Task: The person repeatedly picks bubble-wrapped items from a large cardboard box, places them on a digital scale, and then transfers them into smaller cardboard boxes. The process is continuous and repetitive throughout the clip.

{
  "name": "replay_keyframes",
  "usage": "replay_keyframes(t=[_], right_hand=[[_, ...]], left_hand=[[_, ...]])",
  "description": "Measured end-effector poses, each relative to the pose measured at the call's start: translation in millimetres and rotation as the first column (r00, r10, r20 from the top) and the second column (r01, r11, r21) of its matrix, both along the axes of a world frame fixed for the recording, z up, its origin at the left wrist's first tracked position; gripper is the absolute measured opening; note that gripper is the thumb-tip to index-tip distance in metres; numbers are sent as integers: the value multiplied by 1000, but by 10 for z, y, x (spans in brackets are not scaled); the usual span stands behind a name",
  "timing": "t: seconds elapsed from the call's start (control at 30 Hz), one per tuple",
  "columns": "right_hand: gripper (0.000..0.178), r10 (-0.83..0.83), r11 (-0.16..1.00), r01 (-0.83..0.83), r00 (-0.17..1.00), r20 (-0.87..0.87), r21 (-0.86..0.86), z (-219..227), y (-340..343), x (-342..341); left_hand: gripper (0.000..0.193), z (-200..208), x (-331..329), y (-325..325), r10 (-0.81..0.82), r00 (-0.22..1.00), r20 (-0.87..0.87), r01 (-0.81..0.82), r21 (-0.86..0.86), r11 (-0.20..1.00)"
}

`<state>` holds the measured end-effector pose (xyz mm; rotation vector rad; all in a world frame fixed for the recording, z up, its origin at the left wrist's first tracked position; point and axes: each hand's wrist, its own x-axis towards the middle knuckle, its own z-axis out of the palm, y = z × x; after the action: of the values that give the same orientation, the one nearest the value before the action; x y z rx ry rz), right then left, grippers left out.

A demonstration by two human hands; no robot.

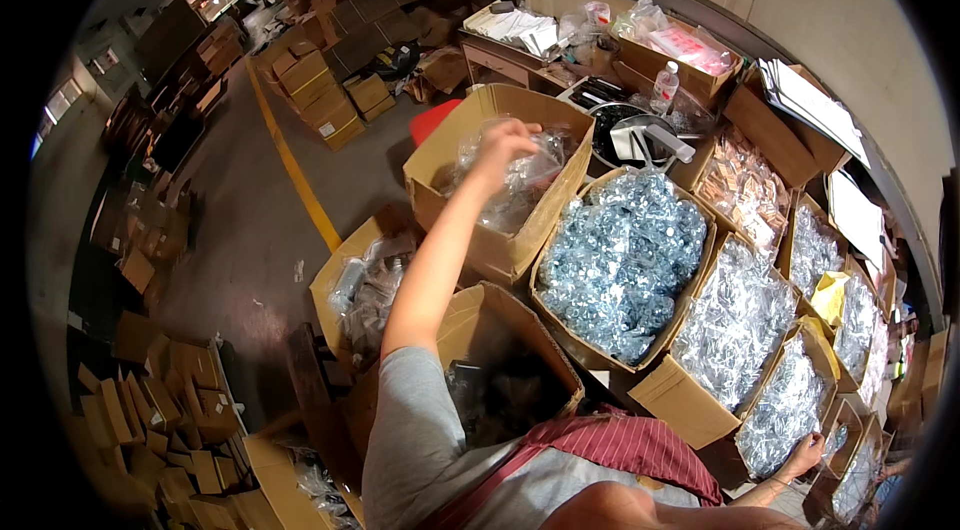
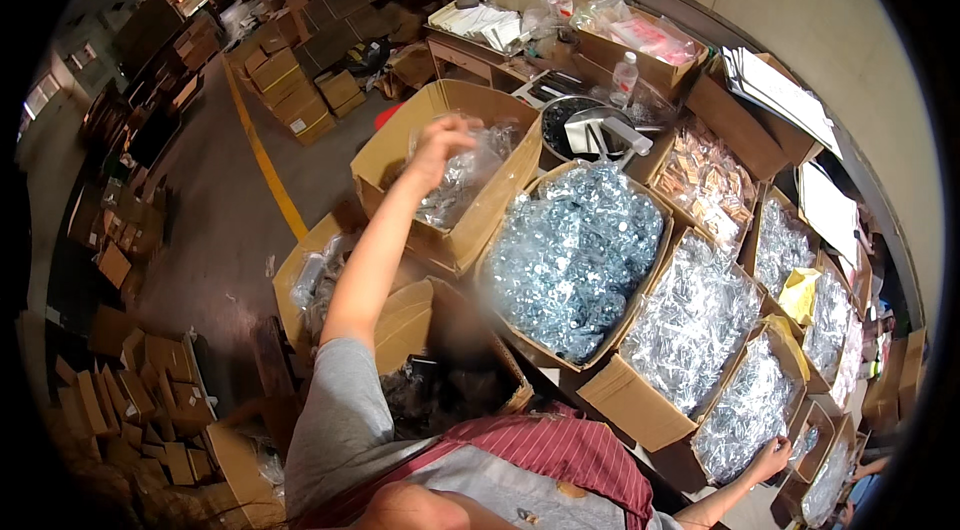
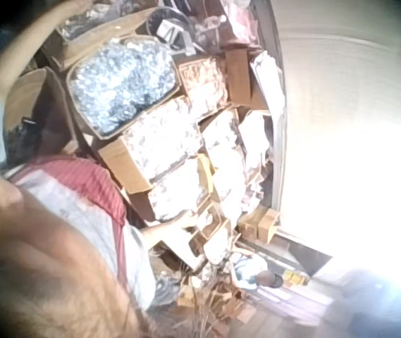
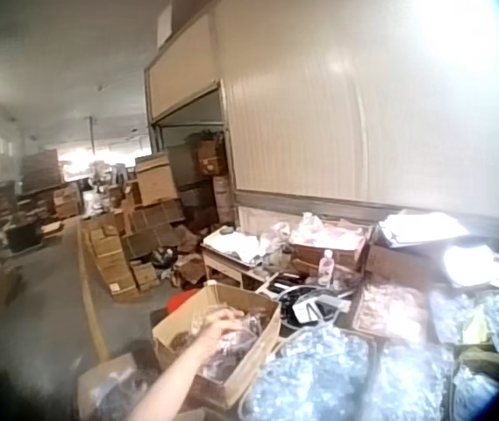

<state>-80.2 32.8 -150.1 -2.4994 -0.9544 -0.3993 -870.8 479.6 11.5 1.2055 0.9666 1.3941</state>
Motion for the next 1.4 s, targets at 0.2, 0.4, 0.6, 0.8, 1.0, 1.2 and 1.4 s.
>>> replay_keyframes(t=[0.2,0.4,0.6,0.8,1.0,1.2,1.4], right_hand=[[29,-80,997,80,997,20,16,48,-187,38],[34,-161,984,161,987,6,-76,10,-240,217],[33,-91,992,96,994,60,-87,-7,-46,175],[29,-75,995,81,992,104,-50,-36,-207,230],[27,-47,999,49,992,113,-16,-148,-290,356],[28,-118,993,118,993,29,-22,-136,-360,326],[28,-92,994,95,994,53,-50,-127,-302,294]], left_hand=[[23,401,-787,-514,42,659,751,-39,-22,999],[35,-331,-2024,-1096,510,844,163,-477,-204,855],[39,-2448,-2783,-1576,-126,434,-892,-687,-418,594],[41,-2851,-2222,-1615,-388,436,-812,-620,-583,524],[20,-2600,-2117,-1698,62,858,-511,-460,-708,535],[21,-1935,-1853,-1737,314,425,-849,-604,-8,797],[26,-575,-1570,-2234,763,623,173,-753,-131,645]])
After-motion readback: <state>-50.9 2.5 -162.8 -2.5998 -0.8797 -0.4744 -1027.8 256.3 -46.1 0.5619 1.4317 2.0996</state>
